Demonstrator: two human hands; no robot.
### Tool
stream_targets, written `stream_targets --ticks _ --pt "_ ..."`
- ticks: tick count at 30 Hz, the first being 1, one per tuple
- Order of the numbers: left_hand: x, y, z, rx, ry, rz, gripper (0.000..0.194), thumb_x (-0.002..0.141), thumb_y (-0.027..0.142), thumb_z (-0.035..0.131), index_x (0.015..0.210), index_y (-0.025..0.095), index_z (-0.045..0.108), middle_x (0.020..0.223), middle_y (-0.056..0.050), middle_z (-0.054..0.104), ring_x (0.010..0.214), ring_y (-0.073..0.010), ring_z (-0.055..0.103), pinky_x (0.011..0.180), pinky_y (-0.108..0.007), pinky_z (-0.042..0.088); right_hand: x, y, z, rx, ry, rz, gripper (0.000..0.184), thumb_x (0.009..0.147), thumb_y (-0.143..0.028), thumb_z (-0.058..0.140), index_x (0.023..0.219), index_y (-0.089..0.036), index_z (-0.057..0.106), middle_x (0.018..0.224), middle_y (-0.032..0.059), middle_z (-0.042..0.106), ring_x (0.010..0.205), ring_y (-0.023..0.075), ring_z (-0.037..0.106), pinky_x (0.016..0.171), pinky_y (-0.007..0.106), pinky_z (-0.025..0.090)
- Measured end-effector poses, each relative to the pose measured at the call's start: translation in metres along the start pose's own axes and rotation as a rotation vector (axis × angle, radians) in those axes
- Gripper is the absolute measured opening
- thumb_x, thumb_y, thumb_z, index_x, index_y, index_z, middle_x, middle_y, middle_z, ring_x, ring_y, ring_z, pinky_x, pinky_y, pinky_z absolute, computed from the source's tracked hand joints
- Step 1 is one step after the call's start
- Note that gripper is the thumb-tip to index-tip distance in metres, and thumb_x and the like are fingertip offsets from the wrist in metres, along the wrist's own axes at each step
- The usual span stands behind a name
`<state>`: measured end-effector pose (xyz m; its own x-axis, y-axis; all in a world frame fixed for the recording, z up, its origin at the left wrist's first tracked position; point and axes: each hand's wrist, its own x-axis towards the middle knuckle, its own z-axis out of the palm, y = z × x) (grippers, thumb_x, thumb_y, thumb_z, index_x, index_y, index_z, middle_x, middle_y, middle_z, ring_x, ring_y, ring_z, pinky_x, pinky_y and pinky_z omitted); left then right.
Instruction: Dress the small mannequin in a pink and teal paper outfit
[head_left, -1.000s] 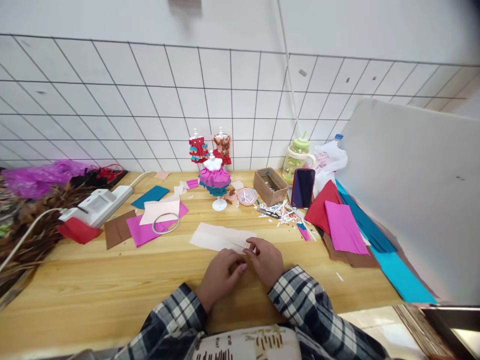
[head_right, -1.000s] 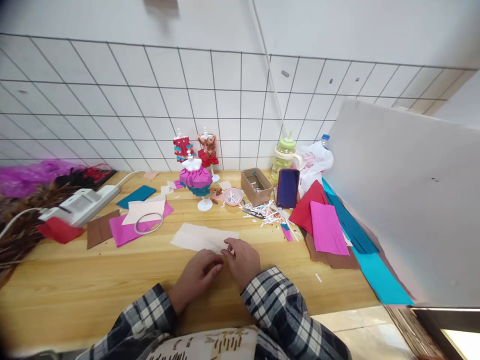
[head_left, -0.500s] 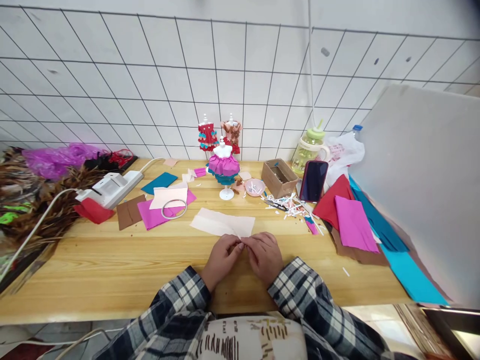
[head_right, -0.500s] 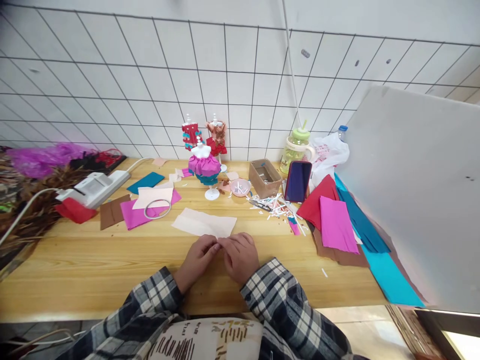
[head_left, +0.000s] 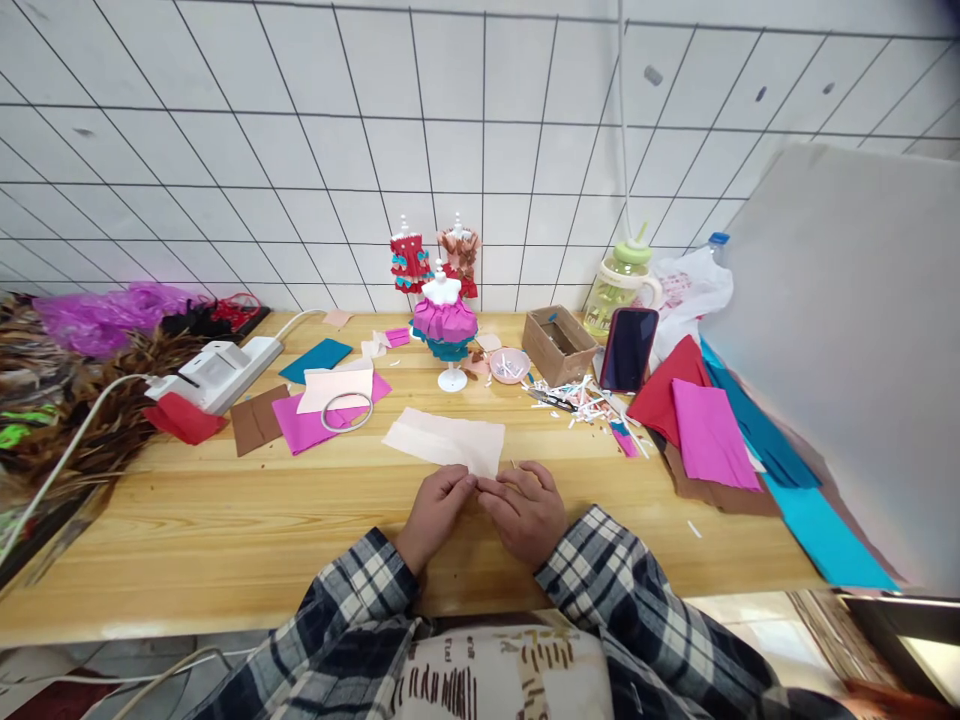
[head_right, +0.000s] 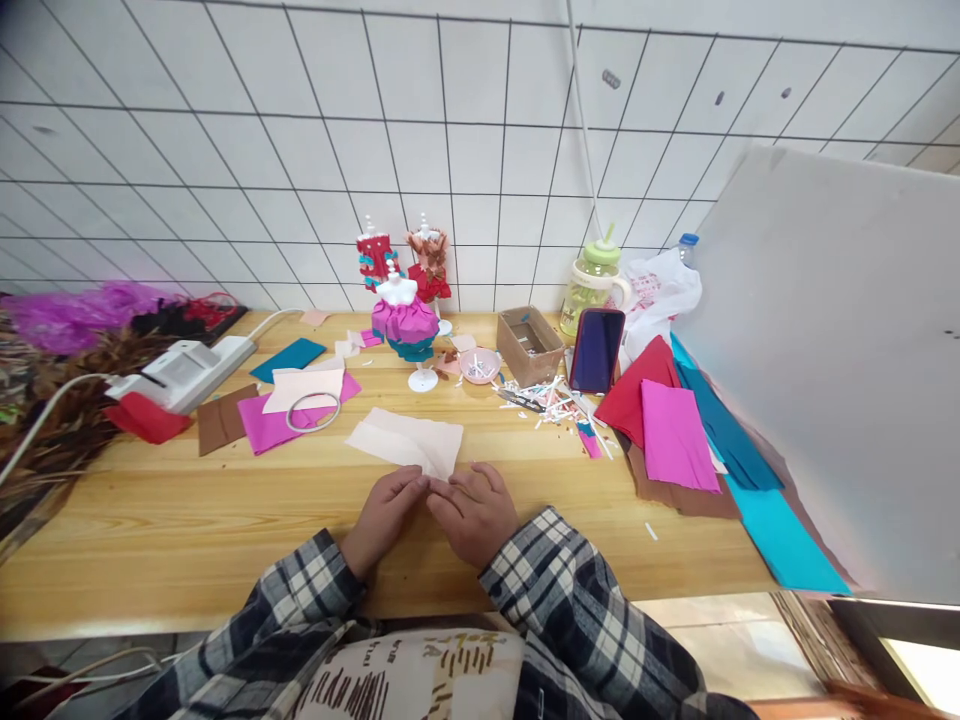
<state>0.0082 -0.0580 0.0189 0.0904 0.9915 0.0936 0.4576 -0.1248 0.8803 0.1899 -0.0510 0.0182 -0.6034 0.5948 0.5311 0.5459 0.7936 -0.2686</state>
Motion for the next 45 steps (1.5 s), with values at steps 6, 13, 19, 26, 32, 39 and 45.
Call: stream_targets --ticks 6,13,19,26,32,39,45 --pt "-0.001 0.001 -0.001 0.074 -0.035 0.052 0.034 0.092 0.037 0.039 0.064 0.02 0.047 0.067 -0.001 0.054 0.071 -0.0172 0.051 0.068 -0.03 0.043 0.012 0.004 -0.005 0.135 0.089 0.211 0.016 0.092 -0.026 0.054 0.102 -0.024 0.066 0.096 0.0032 0.072 0.092 0.0194 0.058 0.089 0.039 0.038" --pt "-0.002 0.004 0.002 0.181 -0.053 0.135 0.031 0.091 0.029 0.041 0.062 0.02 0.048 0.065 -0.001 0.052 0.069 -0.0178 0.05 0.067 -0.031 0.04 0.023 0.013 -0.003 0.184 -0.047 0.312 0.01 0.085 -0.027 0.067 0.094 -0.026 0.071 0.084 0.0014 0.07 0.087 0.0201 0.056 0.081 0.036 0.039" --pt "-0.002 0.006 0.001 0.337 -0.092 0.257 0.026 0.088 0.019 0.043 0.072 0.02 0.063 0.074 -0.005 0.06 0.079 -0.02 0.053 0.075 -0.034 0.043 0.016 0.018 0.006 0.349 -0.041 0.38 0.007 0.083 -0.022 0.068 0.086 -0.026 0.073 0.082 -0.0001 0.072 0.083 0.0185 0.06 0.079 0.034 0.043" --pt "0.003 0.009 0.0 0.322 -0.129 0.324 0.027 0.089 0.016 0.041 0.078 0.021 0.066 0.081 -0.005 0.064 0.087 -0.0206 0.054 0.086 -0.039 0.043 0.015 0.022 0.012 0.411 -0.013 0.416 0.009 0.08 -0.016 0.066 0.08 -0.024 0.071 0.076 -0.0011 0.071 0.077 0.0167 0.062 0.073 0.03 0.046" --pt "0.0 0.003 0.003 0.353 -0.051 0.189 0.025 0.09 0.035 0.052 0.073 0.019 0.06 0.078 -0.005 0.061 0.081 -0.0206 0.053 0.075 -0.035 0.043 0.015 0.017 0.013 0.321 -0.043 0.408 0.009 0.08 -0.016 0.067 0.081 -0.024 0.069 0.076 -0.0013 0.068 0.079 0.0171 0.06 0.076 0.031 0.044" --pt "0.002 0.0 0.002 0.315 -0.017 0.126 0.025 0.089 0.027 0.046 0.068 0.021 0.057 0.07 -0.002 0.059 0.072 -0.019 0.052 0.068 -0.032 0.043 0.012 0.016 0.014 0.332 0.008 0.411 0.007 0.086 -0.022 0.063 0.089 -0.024 0.069 0.083 0.0004 0.07 0.083 0.0176 0.06 0.08 0.032 0.045" --pt "0.002 0.002 0.001 0.219 -0.028 0.191 0.021 0.089 0.024 0.049 0.085 0.022 0.07 0.09 -0.005 0.068 0.089 -0.0199 0.059 0.082 -0.034 0.047 0.011 0.017 0.01 0.274 0.037 0.382 0.017 0.086 -0.031 0.065 0.1 -0.027 0.072 0.092 0.0031 0.068 0.091 0.0204 0.058 0.085 0.036 0.044"
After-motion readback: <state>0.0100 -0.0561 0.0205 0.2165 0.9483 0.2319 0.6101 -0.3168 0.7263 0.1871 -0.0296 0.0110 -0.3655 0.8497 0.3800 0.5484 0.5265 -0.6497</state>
